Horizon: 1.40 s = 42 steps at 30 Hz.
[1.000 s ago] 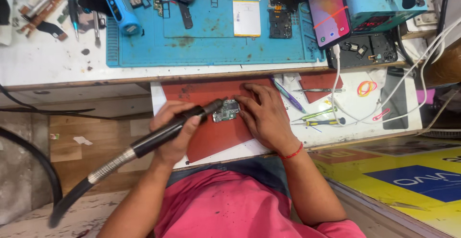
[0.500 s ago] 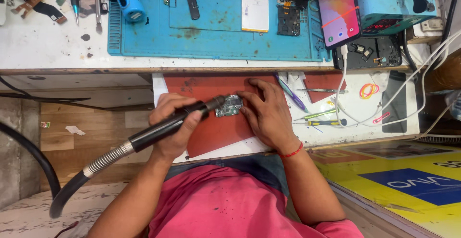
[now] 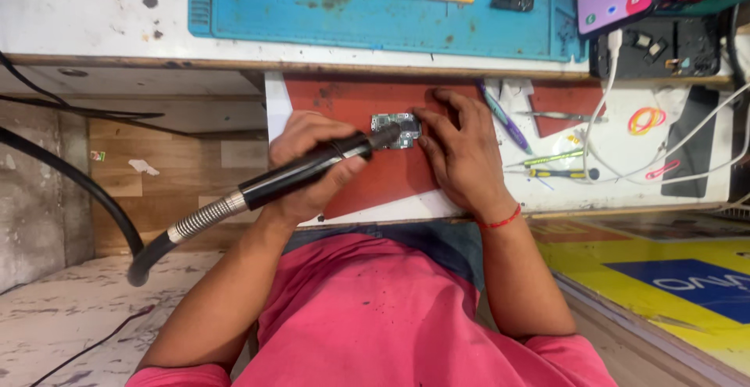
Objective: The person uses a hot air gun to apply heat to a small circuit board placed on a red mat. They hold the board steady with one hand while directing the hot air with the other, focusing on specific areas of the board.
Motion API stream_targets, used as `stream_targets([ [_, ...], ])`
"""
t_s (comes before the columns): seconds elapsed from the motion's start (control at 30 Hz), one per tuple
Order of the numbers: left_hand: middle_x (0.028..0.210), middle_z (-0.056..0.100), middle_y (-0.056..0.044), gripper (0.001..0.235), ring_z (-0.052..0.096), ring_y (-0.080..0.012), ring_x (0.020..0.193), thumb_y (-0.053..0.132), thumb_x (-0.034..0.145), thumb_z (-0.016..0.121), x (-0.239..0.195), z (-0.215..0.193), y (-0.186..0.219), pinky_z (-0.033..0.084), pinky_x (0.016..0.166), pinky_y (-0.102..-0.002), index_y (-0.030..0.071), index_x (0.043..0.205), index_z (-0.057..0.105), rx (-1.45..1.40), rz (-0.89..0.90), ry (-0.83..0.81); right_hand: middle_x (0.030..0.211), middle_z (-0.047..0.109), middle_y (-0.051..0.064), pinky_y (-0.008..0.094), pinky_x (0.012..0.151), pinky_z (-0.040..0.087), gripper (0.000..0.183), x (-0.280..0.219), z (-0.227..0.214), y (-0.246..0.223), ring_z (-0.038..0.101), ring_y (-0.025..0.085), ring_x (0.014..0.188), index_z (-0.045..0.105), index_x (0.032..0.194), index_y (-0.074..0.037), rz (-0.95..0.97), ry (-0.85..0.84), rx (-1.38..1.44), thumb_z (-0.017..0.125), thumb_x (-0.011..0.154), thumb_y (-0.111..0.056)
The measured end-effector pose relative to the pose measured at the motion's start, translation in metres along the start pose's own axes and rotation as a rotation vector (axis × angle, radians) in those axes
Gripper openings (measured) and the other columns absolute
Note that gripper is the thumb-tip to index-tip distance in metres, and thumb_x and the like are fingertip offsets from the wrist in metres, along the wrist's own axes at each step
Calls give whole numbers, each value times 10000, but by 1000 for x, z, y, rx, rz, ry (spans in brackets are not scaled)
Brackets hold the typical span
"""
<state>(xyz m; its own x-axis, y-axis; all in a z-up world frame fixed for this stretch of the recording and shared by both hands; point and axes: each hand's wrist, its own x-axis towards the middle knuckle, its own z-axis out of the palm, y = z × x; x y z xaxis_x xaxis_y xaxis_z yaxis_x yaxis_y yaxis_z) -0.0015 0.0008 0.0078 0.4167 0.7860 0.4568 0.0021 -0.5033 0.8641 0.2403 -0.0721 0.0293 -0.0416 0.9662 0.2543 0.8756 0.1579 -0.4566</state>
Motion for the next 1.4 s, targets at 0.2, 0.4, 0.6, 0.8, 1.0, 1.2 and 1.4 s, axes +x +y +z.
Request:
stream_targets([
  [0.2, 1052, 733, -96, 338, 657, -238, 1030, 338, 911, 808, -3, 3, -2, 529, 960, -371, 51, 1066, 718, 36, -15, 30, 1401, 568, 145, 471, 1078, 430, 367, 0, 0, 0, 507, 375, 1266, 688, 1284, -116, 1, -16, -2, 748, 922, -129],
  [0.4, 1016, 733, -82, 325, 662, -226, 1002, 340, 912, 814, -5, 5, -6, 535, 946, -361, 54, 1039, 727, 41, -60, 54, 1410, 569, 140, 472, 1100, 420, 365, -1, -1, 1, 508, 370, 1280, 690, 1294, -114, 0, -24, -18, 740, 933, -127],
  [0.6, 1016, 723, -74, 321, 656, -218, 1011, 329, 917, 815, -4, 5, -1, 543, 946, -357, 52, 1048, 721, -17, -70, 48, 1408, 568, 144, 474, 1102, 419, 367, -1, -1, 1, 507, 372, 1280, 689, 1297, -116, 5, -27, -7, 728, 932, -119],
  [0.8, 1000, 726, -72, 318, 642, -230, 1020, 311, 916, 809, -1, 4, 3, 528, 951, -368, 32, 1044, 723, 16, -90, 76, 1396, 568, 145, 485, 1098, 416, 373, -3, -1, 2, 509, 376, 1273, 689, 1299, -118, 6, -37, -5, 738, 929, -136],
  [1.0, 1000, 723, -77, 294, 651, -240, 1024, 307, 904, 806, -3, 5, 3, 525, 972, -372, 47, 1019, 731, 75, -45, 30, 1394, 568, 150, 488, 1095, 417, 376, -2, -2, 1, 509, 379, 1271, 691, 1301, -119, -1, -31, -2, 737, 929, -132],
  [1.2, 1013, 729, -84, 337, 661, -235, 987, 321, 896, 809, -2, 7, -2, 521, 954, -386, 34, 1038, 704, 48, 36, 26, 1388, 569, 146, 479, 1085, 424, 388, -1, -4, -1, 514, 372, 1264, 697, 1302, -120, 8, -40, -1, 738, 916, -119],
  [1.4, 1020, 720, -94, 321, 658, -253, 1011, 303, 891, 814, -1, 4, 2, 540, 944, -380, 34, 1039, 720, 34, 3, -7, 1395, 567, 146, 481, 1082, 426, 389, 2, -6, -4, 509, 377, 1265, 693, 1288, -115, -2, -34, -15, 742, 902, -114],
])
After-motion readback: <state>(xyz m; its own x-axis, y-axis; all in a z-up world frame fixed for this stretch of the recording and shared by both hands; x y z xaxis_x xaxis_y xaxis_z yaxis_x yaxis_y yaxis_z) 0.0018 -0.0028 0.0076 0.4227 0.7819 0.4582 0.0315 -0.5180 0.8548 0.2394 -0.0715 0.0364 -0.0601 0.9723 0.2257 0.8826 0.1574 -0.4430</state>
